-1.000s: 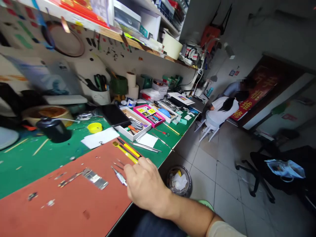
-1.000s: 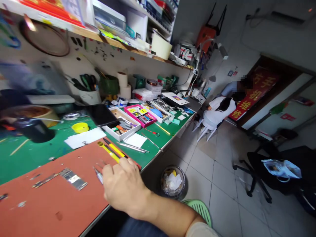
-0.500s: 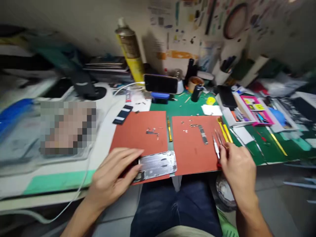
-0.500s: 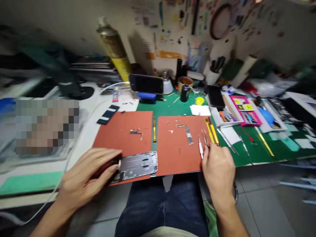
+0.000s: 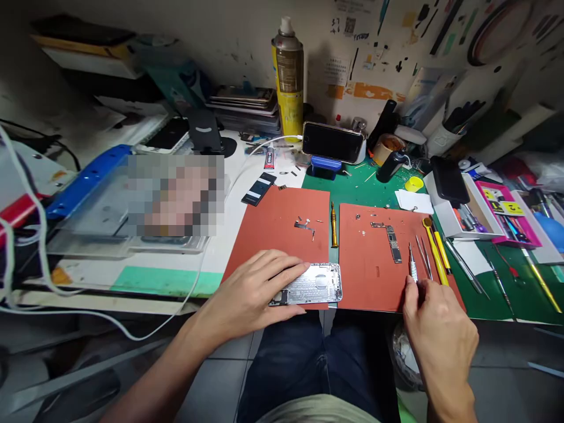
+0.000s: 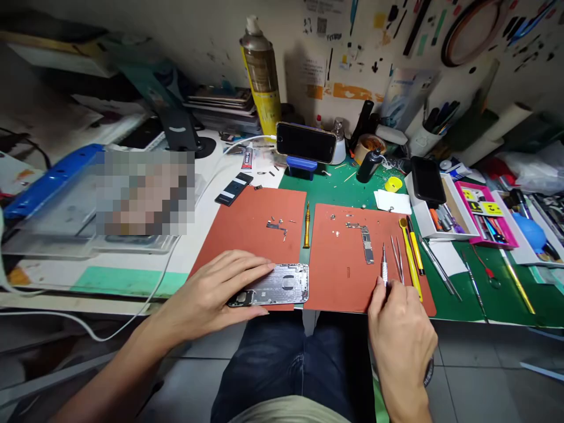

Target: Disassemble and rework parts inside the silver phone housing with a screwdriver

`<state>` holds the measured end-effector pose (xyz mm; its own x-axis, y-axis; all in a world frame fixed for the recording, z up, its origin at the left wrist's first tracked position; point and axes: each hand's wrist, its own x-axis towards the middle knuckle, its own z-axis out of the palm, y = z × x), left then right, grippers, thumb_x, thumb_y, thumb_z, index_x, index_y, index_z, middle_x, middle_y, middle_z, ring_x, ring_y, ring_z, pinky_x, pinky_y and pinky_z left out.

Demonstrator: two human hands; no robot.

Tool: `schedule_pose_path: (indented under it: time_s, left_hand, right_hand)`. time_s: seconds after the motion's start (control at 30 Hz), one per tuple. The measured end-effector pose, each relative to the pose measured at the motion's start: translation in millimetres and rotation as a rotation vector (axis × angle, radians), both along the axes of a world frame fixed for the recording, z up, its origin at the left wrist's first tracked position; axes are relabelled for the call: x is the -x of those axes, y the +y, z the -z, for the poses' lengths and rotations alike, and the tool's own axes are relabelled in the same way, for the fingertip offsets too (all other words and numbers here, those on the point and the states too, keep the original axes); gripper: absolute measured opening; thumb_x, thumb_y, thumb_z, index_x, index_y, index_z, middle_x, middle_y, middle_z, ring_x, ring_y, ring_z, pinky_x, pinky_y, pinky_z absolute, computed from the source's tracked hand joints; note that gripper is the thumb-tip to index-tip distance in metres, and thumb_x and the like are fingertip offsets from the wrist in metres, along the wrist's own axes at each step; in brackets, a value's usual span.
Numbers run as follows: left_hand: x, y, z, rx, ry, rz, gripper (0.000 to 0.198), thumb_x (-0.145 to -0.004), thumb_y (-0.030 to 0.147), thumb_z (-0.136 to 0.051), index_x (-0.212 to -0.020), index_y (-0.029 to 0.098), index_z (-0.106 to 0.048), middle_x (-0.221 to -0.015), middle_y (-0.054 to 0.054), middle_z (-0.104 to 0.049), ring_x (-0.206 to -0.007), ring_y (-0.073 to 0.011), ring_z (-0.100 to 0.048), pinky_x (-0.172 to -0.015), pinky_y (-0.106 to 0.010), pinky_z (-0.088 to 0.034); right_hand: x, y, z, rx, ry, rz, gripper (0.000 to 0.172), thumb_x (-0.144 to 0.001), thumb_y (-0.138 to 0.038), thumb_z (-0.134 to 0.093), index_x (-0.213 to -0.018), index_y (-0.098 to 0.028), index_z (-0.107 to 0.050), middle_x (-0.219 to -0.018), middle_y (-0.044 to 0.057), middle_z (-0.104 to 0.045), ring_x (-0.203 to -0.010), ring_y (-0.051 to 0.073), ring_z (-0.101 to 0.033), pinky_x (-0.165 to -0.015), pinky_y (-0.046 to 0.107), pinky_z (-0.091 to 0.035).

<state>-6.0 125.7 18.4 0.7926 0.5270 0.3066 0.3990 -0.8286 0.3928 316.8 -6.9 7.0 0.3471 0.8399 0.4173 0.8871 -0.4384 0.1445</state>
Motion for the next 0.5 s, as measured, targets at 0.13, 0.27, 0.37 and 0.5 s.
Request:
schedule_pose_path:
  time_s: [0.13, 0.27, 0.37, 0.5]
  left_hand:
    - [0.7, -0.4, 1.3, -0.019, -0.012, 0.009, 0.055, -0.104, 0.042, -0.073, -0.149, 0.016, -0.055, -0.133, -0.015, -0.07, -0.121, -0.03, -0.065, -0.103, -0.049, -0.057]
    - [1.8, 0.0, 4.2, -0.044, -0.035, 0.006, 0.046, -0.108, 0.037, -0.067, -0.147, 0.015, -0.056, -0.13, -0.015, -0.071, -0.117, -0.0287, -0.065, -0.1, -0.045, -0.056]
    - [0.0, 1.5, 7.4, -0.113, -0.06, 0.004, 0.042, -0.108, 0.033, -0.067, -0.145, 0.014, -0.058, -0.127, -0.016, -0.072, -0.11, -0.0281, -0.067, -0.095, -0.043, -0.055]
    - [-5.1, 0.1, 7.2, -0.205, -0.087, 0.015, 0.038, -0.106, 0.03, -0.07, -0.137, 0.01, -0.063, -0.123, -0.017, -0.073, -0.102, -0.0285, -0.068, -0.089, -0.043, -0.055]
  right_hand:
    - [0.6, -0.7, 3.4, -0.006, -0.003, 0.044, 0.036, -0.109, -0.039, -0.051, -0.092, -0.014, -0.07, -0.075, 0.009, -0.066, -0.055, 0.017, -0.051, -0.054, 0.031, -0.024]
    - [3.1, -7.6, -1.5, -0.097, 0.048, 0.026, 0.041, -0.112, -0.04, -0.049, -0.096, -0.012, -0.074, -0.072, 0.009, -0.071, -0.056, 0.019, -0.062, -0.053, 0.031, -0.031]
    - [6.0, -17.7, -12.9, -0.262, 0.171, -0.055, 0.041, -0.113, -0.042, -0.051, -0.102, -0.013, -0.078, -0.079, 0.009, -0.078, -0.06, 0.019, -0.07, -0.055, 0.029, -0.039]
    - [10.9, -35.4, -31.9, -0.413, 0.467, -0.106, 0.023, -0.104, -0.042, -0.071, -0.105, -0.021, -0.081, -0.086, 0.001, -0.081, -0.062, 0.013, -0.07, -0.064, 0.025, -0.051]
